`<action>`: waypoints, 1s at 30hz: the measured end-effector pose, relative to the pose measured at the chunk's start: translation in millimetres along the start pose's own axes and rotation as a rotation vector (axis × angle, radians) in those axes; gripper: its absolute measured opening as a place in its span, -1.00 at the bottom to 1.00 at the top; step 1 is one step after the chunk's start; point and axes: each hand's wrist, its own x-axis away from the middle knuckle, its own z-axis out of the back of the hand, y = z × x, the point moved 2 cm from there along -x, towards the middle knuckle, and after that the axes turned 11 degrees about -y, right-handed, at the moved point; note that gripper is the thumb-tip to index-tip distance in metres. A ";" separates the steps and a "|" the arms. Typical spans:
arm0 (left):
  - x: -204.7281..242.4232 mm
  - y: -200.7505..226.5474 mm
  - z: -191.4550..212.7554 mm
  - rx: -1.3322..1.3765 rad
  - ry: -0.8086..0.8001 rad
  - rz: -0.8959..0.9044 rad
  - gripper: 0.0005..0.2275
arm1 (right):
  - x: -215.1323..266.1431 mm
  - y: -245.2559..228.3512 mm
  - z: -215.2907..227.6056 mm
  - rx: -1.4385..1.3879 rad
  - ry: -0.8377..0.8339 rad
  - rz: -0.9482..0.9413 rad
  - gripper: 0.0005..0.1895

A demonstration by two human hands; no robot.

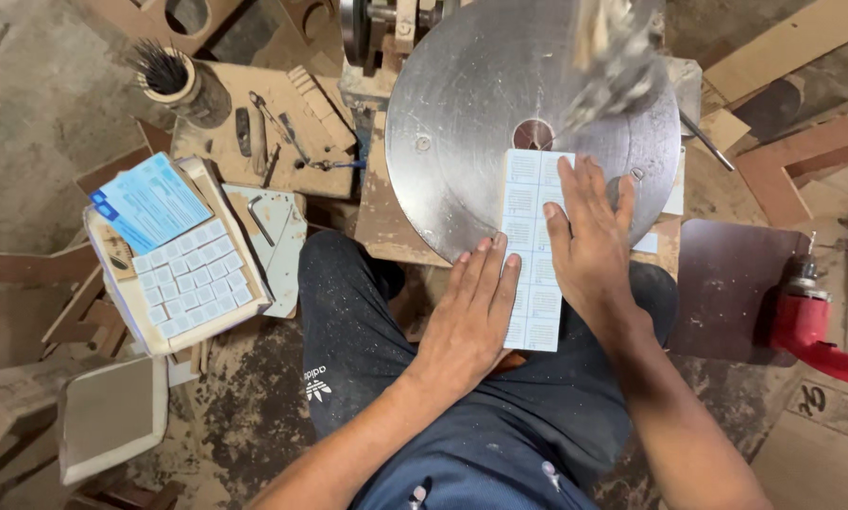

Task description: The person uses a band saw to cut a sheet of printed paper into smaller rectangular pieces. They guide the paper through the saw blade, separating it into strips and then into individual pieces, which are placed into a nearby container.

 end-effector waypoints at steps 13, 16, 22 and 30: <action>-2.9 1.5 3.0 0.135 -0.043 0.001 -0.13 | -0.8 0.8 1.2 -0.015 -0.040 -0.006 -0.51; -3.4 0.7 2.0 0.139 -0.038 0.004 -0.13 | -2.4 1.7 1.3 -0.023 -0.057 -0.023 -0.51; -1.7 -0.5 0.0 0.050 -0.012 0.017 -0.21 | -3.2 2.2 0.6 0.002 -0.058 -0.013 -0.51; -5.2 -0.7 3.9 0.081 -0.016 0.017 -0.22 | -4.9 1.3 1.3 -0.008 -0.078 -0.056 -0.49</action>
